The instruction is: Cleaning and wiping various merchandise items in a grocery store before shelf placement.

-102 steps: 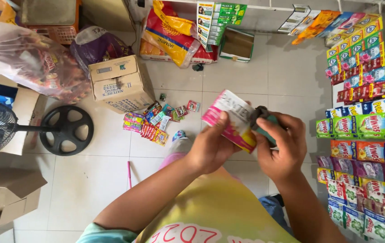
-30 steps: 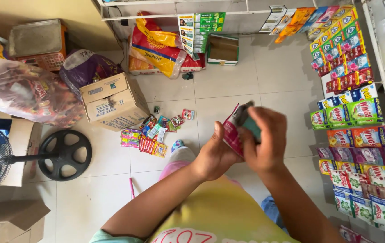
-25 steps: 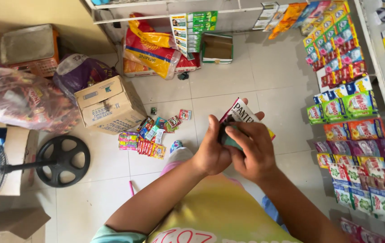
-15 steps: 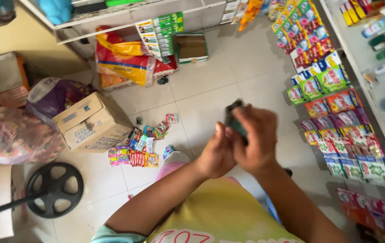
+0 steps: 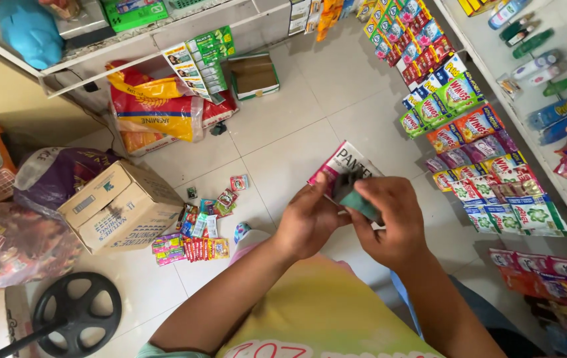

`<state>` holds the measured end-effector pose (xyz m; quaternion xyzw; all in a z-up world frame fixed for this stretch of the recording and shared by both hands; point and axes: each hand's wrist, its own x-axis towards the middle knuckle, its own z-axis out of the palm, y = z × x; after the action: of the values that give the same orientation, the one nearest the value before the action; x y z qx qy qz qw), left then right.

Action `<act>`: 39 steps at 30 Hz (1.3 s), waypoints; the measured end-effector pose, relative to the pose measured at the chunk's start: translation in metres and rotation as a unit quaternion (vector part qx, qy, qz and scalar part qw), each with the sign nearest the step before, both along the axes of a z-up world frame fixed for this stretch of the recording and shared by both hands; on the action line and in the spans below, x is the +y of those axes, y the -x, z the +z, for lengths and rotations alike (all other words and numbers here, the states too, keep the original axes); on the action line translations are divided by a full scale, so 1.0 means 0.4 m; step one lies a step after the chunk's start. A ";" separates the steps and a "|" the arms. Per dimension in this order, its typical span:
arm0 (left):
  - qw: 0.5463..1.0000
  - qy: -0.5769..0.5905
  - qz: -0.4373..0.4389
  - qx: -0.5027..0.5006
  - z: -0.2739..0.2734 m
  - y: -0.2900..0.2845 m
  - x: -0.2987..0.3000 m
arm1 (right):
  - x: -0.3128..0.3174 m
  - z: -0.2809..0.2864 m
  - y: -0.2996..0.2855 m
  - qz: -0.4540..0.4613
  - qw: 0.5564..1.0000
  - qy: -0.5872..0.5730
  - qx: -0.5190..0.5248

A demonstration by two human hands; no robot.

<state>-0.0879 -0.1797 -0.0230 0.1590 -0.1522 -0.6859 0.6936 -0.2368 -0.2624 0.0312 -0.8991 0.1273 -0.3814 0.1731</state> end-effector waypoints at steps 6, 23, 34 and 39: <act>0.999 0.001 0.026 0.047 0.022 -0.017 0.007 | -0.022 0.013 0.035 -0.138 0.982 -0.121 -0.036; 0.986 0.133 -0.013 0.103 -0.019 0.006 0.029 | -0.001 -0.043 -0.021 -0.043 0.999 -0.020 -0.014; 0.982 0.083 -0.079 0.150 -0.158 0.001 0.027 | -0.015 -0.023 0.008 -0.051 0.998 -0.040 -0.016; 0.989 -0.032 -0.141 0.009 -0.080 -0.033 0.014 | -0.051 0.060 0.026 0.000 0.996 -0.041 0.077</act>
<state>-0.0747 -0.1743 -0.0548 0.1522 -0.1449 -0.7828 0.5857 -0.2471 -0.2828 0.0551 -0.9180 0.1556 -0.3054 0.1994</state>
